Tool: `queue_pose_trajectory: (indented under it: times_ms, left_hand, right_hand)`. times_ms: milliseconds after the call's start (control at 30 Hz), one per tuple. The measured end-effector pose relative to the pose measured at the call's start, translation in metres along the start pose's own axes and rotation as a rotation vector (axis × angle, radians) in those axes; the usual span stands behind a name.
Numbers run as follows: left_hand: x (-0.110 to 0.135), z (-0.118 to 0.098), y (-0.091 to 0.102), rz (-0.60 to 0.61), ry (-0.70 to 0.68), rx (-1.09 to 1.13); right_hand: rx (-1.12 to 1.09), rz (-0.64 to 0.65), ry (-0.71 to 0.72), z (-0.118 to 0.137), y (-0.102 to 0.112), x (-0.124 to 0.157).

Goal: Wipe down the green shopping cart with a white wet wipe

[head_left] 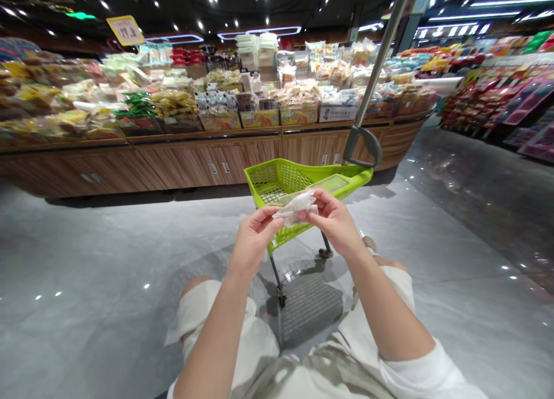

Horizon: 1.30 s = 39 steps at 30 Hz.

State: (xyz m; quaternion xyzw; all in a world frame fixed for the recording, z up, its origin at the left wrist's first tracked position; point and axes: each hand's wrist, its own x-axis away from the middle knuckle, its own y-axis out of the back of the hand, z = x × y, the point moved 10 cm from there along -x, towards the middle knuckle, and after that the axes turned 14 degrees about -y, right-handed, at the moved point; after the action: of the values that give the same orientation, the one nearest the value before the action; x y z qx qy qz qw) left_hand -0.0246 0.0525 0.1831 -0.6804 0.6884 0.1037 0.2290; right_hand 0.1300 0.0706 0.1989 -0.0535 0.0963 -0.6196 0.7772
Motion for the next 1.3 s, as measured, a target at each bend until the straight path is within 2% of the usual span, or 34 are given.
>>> queue_pose_trajectory:
  times_ms: [67,133,267,367,500,667,733,833,933,1000,1067,1100,1167,1233,1300]
  left_hand:
    - [0.007,0.006,-0.001,0.002,0.074,0.076]
    - [0.014,0.010,-0.006,0.031,0.112,0.102]
    - [0.023,0.009,-0.015,0.100,0.078,0.054]
    - [0.032,0.010,-0.017,0.115,0.077,-0.006]
    - [0.045,0.007,-0.013,0.059,0.030,-0.104]
    - [0.065,0.021,-0.026,0.130,0.095,-0.138]
    - [0.070,0.029,-0.029,0.130,0.138,-0.092]
    - [0.078,0.041,-0.028,0.025,0.206,0.059]
    - [0.089,0.053,-0.024,-0.157,0.289,0.263]
    - [0.097,0.062,-0.027,-0.247,0.355,0.412]
    - [0.103,0.069,-0.034,-0.286,0.397,0.508]
    - [0.106,0.072,-0.036,-0.301,0.403,0.526]
    - [0.109,0.078,-0.033,-0.349,0.374,0.491]
    - [0.109,0.080,-0.025,-0.373,0.293,0.361]
    - [0.107,0.077,-0.018,-0.337,0.181,0.165]
  right_hand:
    - [-0.004,0.019,-0.032,-0.004,0.000,0.001]
    - [-0.001,-0.016,-0.058,-0.009,0.004,0.003]
    - [0.012,-0.090,-0.078,-0.017,0.011,0.009]
    - [-0.005,-0.041,-0.095,-0.022,0.010,0.018]
    - [0.046,0.042,-0.157,-0.032,0.009,0.033]
    - [0.126,-0.113,-0.135,-0.035,0.027,0.047]
    - [0.121,-0.130,-0.145,-0.040,0.030,0.051]
    - [-0.002,-0.045,-0.277,-0.064,0.030,0.055]
    - [-0.109,-0.003,-0.406,-0.089,0.035,0.064]
    - [-0.111,0.041,-0.477,-0.103,0.037,0.071]
    - [-0.054,0.090,-0.524,-0.112,0.036,0.077]
    - [-0.022,0.080,-0.512,-0.113,0.039,0.078]
    - [0.021,-0.021,-0.400,-0.106,0.051,0.077]
    - [0.043,-0.137,-0.256,-0.094,0.063,0.078]
    - [0.080,-0.182,-0.156,-0.085,0.067,0.082]
